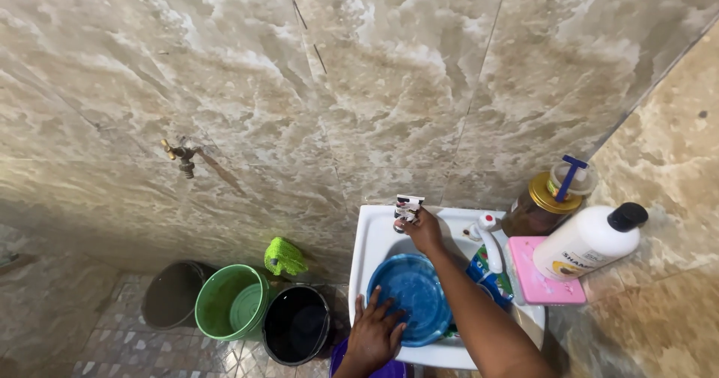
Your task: Washing and rinsing various small plastic and metal parts of a personal care device in a bathroom sink.
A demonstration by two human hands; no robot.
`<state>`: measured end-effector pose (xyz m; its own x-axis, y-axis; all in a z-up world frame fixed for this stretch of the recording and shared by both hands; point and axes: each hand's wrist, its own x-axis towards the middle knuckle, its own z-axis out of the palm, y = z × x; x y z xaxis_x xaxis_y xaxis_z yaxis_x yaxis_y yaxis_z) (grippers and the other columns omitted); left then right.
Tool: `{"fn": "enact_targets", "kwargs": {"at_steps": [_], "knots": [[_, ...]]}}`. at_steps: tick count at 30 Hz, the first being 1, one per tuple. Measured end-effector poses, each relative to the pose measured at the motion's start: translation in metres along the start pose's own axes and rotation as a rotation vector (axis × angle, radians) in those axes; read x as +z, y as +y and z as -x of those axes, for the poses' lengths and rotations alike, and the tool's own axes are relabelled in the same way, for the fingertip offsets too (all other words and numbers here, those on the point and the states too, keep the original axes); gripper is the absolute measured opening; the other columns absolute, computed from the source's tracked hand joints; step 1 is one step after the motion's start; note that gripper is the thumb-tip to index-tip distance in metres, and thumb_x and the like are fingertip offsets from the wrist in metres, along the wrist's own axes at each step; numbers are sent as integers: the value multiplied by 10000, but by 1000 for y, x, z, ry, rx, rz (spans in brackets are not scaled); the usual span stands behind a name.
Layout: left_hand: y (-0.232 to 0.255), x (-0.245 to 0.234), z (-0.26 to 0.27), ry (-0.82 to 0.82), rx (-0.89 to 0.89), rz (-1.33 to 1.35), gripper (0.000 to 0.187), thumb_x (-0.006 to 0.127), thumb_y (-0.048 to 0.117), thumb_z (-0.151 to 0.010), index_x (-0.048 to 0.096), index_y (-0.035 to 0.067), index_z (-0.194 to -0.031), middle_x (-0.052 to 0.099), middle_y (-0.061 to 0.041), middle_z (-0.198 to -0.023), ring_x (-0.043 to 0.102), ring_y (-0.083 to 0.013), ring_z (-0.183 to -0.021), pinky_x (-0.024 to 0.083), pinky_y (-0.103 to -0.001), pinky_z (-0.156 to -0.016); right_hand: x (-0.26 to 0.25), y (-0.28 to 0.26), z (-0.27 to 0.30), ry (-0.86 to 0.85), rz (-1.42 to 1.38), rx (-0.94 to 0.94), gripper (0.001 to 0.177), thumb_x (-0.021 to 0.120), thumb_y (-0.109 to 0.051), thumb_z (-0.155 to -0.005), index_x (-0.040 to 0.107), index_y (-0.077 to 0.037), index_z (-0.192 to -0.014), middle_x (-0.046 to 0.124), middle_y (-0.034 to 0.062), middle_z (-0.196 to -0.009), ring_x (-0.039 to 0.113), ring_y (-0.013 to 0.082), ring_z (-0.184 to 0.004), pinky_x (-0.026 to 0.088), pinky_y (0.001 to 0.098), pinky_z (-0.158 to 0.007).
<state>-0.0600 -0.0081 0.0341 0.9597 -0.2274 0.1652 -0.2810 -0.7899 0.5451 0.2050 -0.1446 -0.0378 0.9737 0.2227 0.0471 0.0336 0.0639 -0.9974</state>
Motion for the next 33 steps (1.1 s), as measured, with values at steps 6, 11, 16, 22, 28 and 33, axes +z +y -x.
{"fn": "enact_targets", "kwargs": {"at_steps": [6, 11, 16, 22, 28, 33], "knots": [[-3, 4, 1, -1, -30, 2, 314, 638, 330, -940, 774, 116, -1126, 613, -161, -1380, 294, -414, -1479, 100, -693, -1156, -2, 22, -10, -11, 53, 38, 408, 827, -106, -854, 683, -56, -1232, 767, 46, -979, 668, 97, -783, 533, 258, -642], [-2, 3, 0, 49, -10, 2, 324, 646, 338, -941, 775, 113, -1134, 632, -179, -1341, 328, -421, -1465, 129, -680, -1163, 0, 8, -8, -67, -6, -24, 422, 812, -80, -850, 662, -43, -1242, 760, 43, -1025, 689, 85, -863, 562, 248, -737], [-2, 3, 0, 37, -17, 8, 314, 642, 331, -944, 777, 119, -1133, 640, -183, -1318, 341, -424, -1457, 145, -686, -1159, -1, -5, -2, -96, -29, -26, 441, 807, -62, -838, 664, -45, -1255, 763, 42, -1034, 705, 86, -890, 582, 254, -786], [0, 1, -2, 10, -26, 5, 305, 649, 320, -929, 780, 118, -1115, 643, -171, -1324, 350, -429, -1443, 161, -702, -1141, -2, -32, 11, -64, 234, -15, 517, 872, -130, -772, 702, -92, -1259, 787, 49, -1013, 701, 97, -822, 567, 264, -737], [-5, 6, 0, 29, 17, -24, 301, 655, 324, -942, 775, 93, -1093, 641, -174, -1326, 363, -431, -1436, 180, -698, -1135, -7, -14, 16, 90, 356, -98, 628, 917, -189, -686, 655, -74, -1245, 732, 51, -1039, 654, 136, -736, 542, 287, -640], [-9, 10, 2, 53, 23, 2, 301, 662, 337, -943, 772, 103, -1097, 647, -171, -1308, 383, -426, -1429, 216, -668, -1146, 2, 32, 48, 302, -45, 25, 306, 861, -170, -895, 632, -3, -1013, 595, 50, -871, 586, 127, -735, 490, 282, -618]]}}
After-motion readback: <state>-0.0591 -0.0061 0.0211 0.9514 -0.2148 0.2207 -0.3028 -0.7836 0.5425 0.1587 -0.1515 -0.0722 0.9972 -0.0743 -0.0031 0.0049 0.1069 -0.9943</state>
